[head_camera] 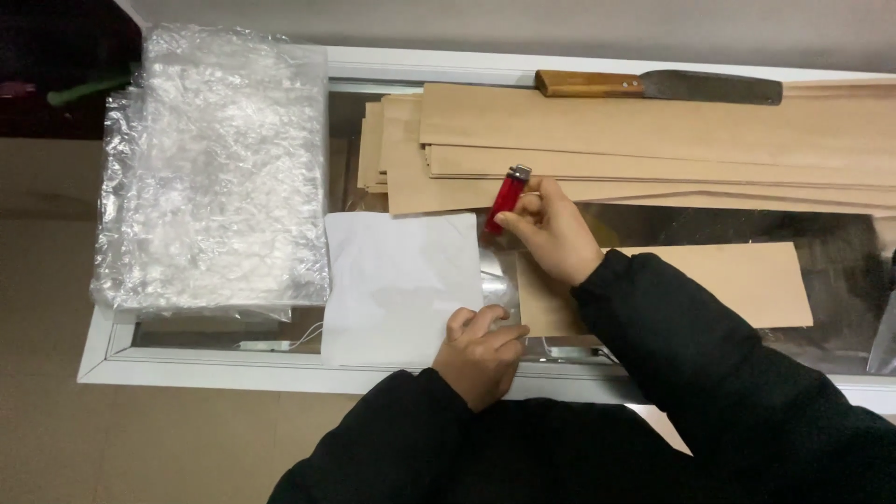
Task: Cutting and folding brown paper strips to prepare them for packaging bakery items.
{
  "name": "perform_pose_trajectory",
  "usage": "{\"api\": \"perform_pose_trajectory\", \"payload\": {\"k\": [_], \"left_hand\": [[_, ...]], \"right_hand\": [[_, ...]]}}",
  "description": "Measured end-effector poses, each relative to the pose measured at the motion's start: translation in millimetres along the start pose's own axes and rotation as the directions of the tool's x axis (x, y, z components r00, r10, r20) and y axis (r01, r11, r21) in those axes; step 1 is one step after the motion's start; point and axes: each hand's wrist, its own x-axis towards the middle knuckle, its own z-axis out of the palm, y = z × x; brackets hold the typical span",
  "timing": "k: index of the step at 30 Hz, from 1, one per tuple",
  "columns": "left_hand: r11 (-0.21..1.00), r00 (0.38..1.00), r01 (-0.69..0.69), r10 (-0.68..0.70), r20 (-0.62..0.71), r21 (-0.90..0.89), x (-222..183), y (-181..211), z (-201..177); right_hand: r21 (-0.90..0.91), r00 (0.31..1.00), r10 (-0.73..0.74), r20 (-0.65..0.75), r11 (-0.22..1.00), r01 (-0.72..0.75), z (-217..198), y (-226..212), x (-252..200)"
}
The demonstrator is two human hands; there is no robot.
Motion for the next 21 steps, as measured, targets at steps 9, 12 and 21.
{"api": "perform_pose_trajectory", "payload": {"k": [9,12,21], "left_hand": [[0.999,1.0,-0.016,0.015,0.003,0.039,6,3,-11],[0.998,1.0,-0.003,0.002,0.012,0.066,-2,-1,-3],[0.991,0.994,0.032,-0.045,0.099,0.13,-15,-6,8]], "right_hand": [[-0.016,0.903,-0.027,0.428,0.999,0.037,67,-53,-3],[-0.07,0.867,0.037,0.496,0.998,-0.003,81,-80,-5],[-0.329,0.916,0.05,0.399,0.94,0.092,77,-111,-18]]}}
